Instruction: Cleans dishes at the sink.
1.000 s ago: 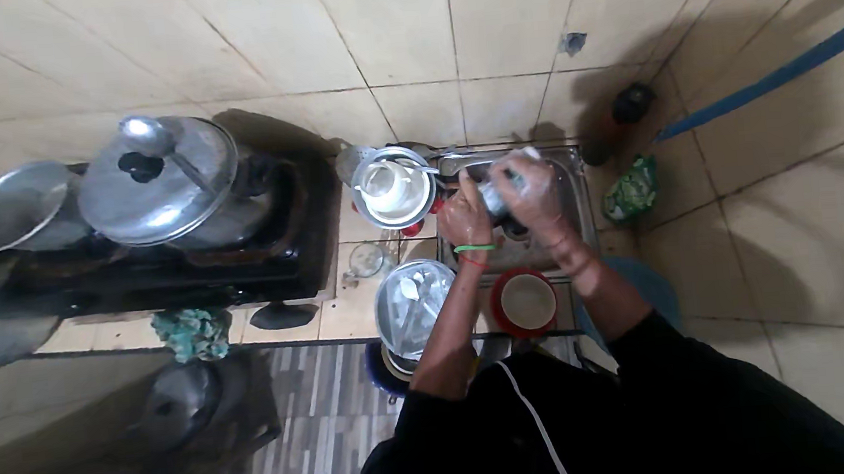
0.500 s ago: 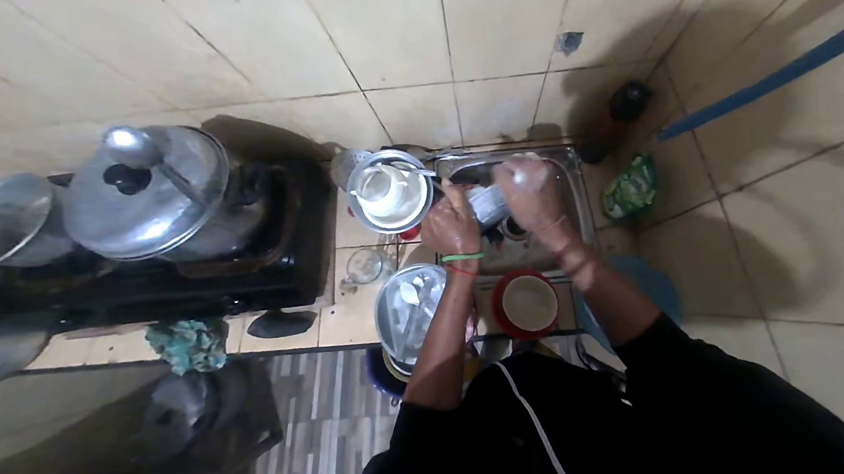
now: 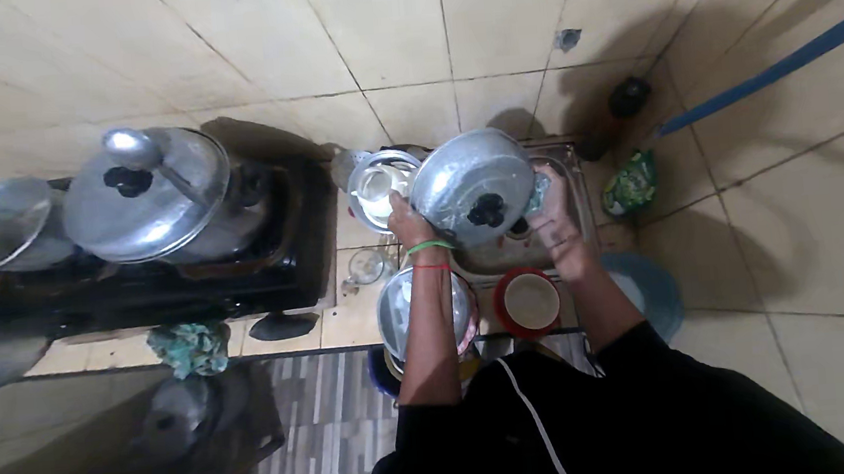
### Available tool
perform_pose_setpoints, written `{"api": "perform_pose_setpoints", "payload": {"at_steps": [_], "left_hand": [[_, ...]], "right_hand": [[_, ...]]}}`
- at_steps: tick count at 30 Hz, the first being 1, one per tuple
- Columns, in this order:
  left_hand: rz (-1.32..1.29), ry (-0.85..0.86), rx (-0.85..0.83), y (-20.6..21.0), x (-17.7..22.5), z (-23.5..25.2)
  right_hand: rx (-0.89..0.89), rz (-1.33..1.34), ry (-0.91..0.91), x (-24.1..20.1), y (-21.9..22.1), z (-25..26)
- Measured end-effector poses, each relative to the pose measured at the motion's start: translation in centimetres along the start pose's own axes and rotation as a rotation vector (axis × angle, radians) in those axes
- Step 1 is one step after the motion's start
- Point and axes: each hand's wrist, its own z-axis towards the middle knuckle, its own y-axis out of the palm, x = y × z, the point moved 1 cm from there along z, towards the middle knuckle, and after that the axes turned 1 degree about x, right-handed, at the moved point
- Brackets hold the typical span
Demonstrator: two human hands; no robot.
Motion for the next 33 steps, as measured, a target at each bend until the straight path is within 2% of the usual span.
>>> {"api": "perform_pose_setpoints", "payload": {"at_steps": [2,5,8,10,12,14,17,19,20,22,25,27,30,31,33], "left_hand": [[-0.157,-0.087,0.005,0.5,-1.2,0.4],[-0.456,-0.211,-0.067,1.8,-3.5,0.2],[-0.678,-0.248,-0.099,2.9,-5.2,0.0],[-0.742,-0.275,-0.152,3.0,-5.6,-0.3],[-0.735,-0.265,-0.204,2.8,-4.9,-0.3],[-0.524,-0.146,-0.2,1.7,-3.4,-0.1],[-0.001,0.032,-0.114,0.8,0.0,-0.7],[0.129,0.145,-0.106,0.7,1.0,-1.2],[0.119,0.199,-0.098,0.8,1.4,-1.4],[0.071,0.296,-0.085,1.0,2.6,-2.0],[0.121,0.416,-0.07,1.1,4.2,-2.7],[0.39,0.493,-0.076,1.4,4.7,-4.2],[0.829,0.683,-0.086,2.4,4.2,-6.8],[0.867,0.664,-0.115,2.5,4.1,-6.9],[0.769,0.596,-0.149,2.3,3.6,-5.6]], "right_hand": [[0.034,0.177,0.024,1.3,0.0,-0.2],[0.055,0.222,0.126,2.7,0.6,-1.9],[0.047,0.352,0.082,3.0,1.7,-0.9],[0.003,0.33,0.053,2.1,2.2,-0.7],[-0.035,0.146,-0.019,0.4,2.2,-0.2],[-0.031,-0.21,-0.172,-1.9,1.9,0.5],[-0.084,-0.902,-0.49,-5.5,1.7,0.3],[-0.197,-1.353,-0.812,-7.2,2.2,-0.6],[-0.243,-1.45,-0.985,-7.9,2.6,-1.0],[-0.258,-1.362,-1.155,-8.7,3.4,-1.6],[-0.283,-1.027,-1.009,-9.5,5.0,-2.7],[-0.403,-1.121,-1.1,-9.3,5.9,-4.4],[-0.548,-1.391,-1.371,-5.7,7.3,-7.3],[-0.572,-1.439,-1.364,-4.8,7.1,-7.6],[-0.612,-1.347,-1.306,-5.3,7.6,-6.5]]}}
